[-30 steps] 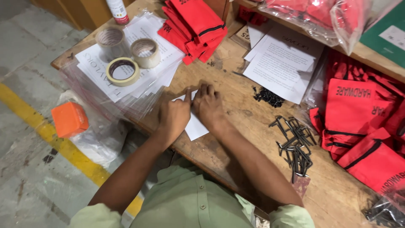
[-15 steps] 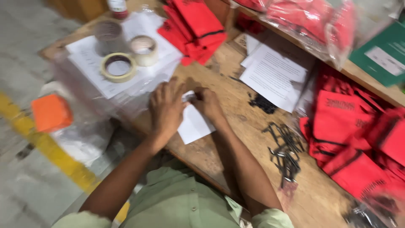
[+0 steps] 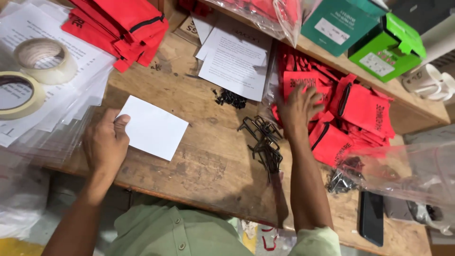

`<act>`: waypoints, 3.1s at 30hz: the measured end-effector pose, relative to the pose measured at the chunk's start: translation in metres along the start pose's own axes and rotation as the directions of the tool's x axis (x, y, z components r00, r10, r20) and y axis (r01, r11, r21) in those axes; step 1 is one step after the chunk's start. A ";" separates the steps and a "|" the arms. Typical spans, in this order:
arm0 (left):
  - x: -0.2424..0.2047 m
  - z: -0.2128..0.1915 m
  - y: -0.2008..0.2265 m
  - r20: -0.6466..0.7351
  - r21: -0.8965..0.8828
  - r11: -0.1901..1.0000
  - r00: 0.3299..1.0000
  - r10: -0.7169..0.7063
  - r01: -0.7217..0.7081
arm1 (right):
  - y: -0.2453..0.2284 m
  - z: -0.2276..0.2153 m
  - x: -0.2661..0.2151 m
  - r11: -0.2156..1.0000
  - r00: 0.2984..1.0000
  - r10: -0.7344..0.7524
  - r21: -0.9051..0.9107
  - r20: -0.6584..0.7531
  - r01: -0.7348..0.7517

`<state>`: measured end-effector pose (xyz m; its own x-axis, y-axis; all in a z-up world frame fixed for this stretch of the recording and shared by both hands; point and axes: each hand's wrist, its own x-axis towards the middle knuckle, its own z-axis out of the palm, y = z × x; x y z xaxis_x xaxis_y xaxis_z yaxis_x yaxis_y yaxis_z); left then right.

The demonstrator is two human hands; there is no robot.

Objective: Packing small metal hardware components and instructional papers into red drawstring bags on a wooden workbench.

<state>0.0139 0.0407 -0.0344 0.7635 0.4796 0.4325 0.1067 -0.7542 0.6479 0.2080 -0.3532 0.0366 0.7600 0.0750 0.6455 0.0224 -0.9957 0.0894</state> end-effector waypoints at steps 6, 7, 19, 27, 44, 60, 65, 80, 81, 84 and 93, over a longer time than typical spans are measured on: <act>-0.003 -0.005 0.002 -0.041 -0.072 0.997 0.998 -0.045 0.042 | 0.015 0.012 0.003 0.996 0.987 -0.023 0.078 -0.157 0.036; -0.003 -0.007 0.002 -0.054 -0.060 0.997 0.997 -0.058 0.055 | -0.006 -0.016 0.006 0.994 0.987 -0.036 0.094 -0.156 0.051; -0.024 -0.054 -0.032 -0.689 -0.397 0.908 0.697 -0.201 -0.131 | -0.245 -0.078 -0.115 0.327 0.585 -0.811 0.812 -0.022 0.484; -0.006 -0.032 0.012 0.012 -0.431 0.897 0.993 0.116 -0.099 | -0.135 -0.078 -0.045 -0.154 0.487 -0.809 0.681 0.329 -0.716; -0.022 -0.002 0.051 0.290 -0.120 0.992 0.955 0.063 -0.029 | -0.103 -0.076 -0.108 0.167 0.595 -0.436 0.711 0.675 -0.683; -0.016 -0.003 0.059 0.224 -0.150 0.981 0.963 0.152 -0.120 | -0.128 -0.067 -0.140 0.177 0.484 -0.581 0.682 0.654 -0.709; -0.006 0.021 0.054 0.264 -0.061 0.987 0.951 0.161 -0.150 | -0.130 -0.055 -0.142 0.163 0.472 -0.642 0.710 0.604 -0.685; -0.012 -0.002 0.072 0.136 -0.242 0.936 0.946 0.294 -0.256 | -0.133 -0.066 -0.137 0.218 0.457 -0.683 0.757 0.570 -0.616; -0.013 -0.004 0.076 0.111 -0.275 0.920 0.941 0.318 -0.279 | -0.133 -0.070 -0.134 0.196 0.451 -0.702 0.759 0.551 -0.621; -0.017 -0.005 0.078 0.061 -0.270 0.850 0.873 0.484 -0.452 | -0.135 -0.070 -0.132 0.247 0.473 -0.663 0.766 0.580 -0.593; -0.023 0.000 0.072 0.241 0.052 0.950 0.927 0.286 -0.307 | -0.123 -0.095 -0.120 0.313 0.290 -0.652 0.597 0.701 -0.739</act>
<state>0.0039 -0.0243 0.0020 0.8923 0.1207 0.4351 -0.0996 -0.8873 0.4502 0.0522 -0.2346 0.0198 0.6613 0.6331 -0.4024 -0.1672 -0.3986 -0.9018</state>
